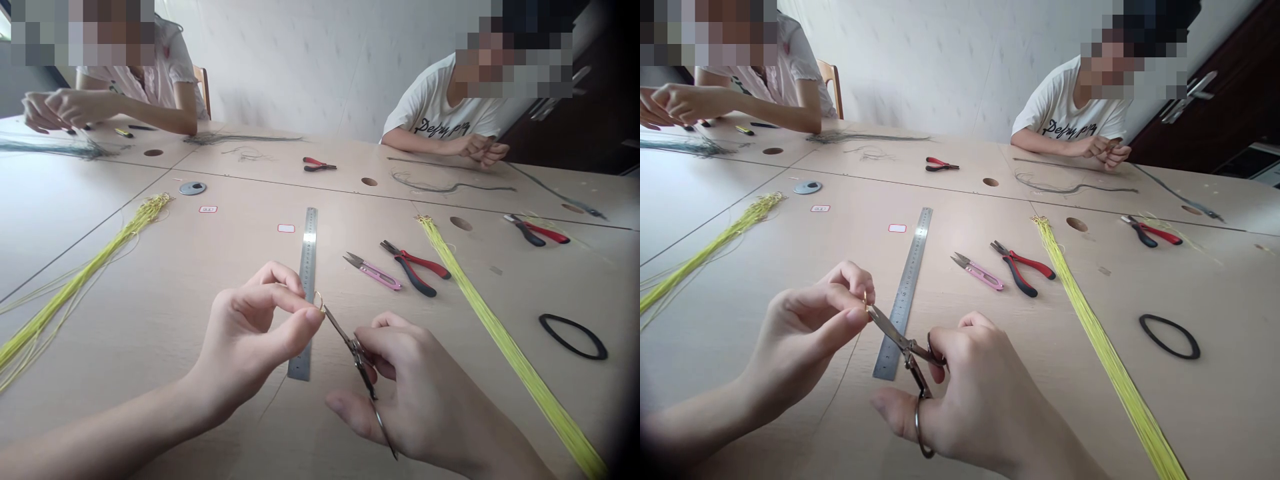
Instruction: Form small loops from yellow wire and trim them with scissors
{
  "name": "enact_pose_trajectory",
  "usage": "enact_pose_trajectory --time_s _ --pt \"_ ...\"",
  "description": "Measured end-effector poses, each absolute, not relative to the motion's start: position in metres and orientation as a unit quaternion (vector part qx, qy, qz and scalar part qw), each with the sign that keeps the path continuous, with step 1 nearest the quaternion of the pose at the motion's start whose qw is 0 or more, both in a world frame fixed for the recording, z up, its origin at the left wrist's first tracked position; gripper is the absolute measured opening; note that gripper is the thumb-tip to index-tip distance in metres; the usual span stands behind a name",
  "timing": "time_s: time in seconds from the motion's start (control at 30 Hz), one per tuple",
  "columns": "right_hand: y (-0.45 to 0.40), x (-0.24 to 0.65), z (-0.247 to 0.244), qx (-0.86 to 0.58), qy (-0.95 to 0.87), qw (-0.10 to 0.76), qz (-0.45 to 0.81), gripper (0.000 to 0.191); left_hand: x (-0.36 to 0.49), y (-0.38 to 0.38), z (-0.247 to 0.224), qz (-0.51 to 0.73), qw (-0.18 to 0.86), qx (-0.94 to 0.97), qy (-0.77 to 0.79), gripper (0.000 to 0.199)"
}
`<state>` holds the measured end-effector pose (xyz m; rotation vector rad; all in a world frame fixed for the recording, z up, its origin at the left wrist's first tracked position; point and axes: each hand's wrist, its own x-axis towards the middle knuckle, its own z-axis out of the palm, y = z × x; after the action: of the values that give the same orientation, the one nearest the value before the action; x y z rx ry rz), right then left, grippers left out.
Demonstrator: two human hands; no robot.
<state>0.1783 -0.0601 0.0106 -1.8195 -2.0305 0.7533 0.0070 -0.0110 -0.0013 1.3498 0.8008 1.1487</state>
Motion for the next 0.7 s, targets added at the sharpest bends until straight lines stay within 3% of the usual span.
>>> enact_pose_trajectory --time_s 0.7 --pt "-0.0598 0.1800 0.0048 -0.597 -0.758 0.229 0.129 0.052 0.0067 -0.0116 -0.0003 0.491 0.572 0.565 0.335 0.021"
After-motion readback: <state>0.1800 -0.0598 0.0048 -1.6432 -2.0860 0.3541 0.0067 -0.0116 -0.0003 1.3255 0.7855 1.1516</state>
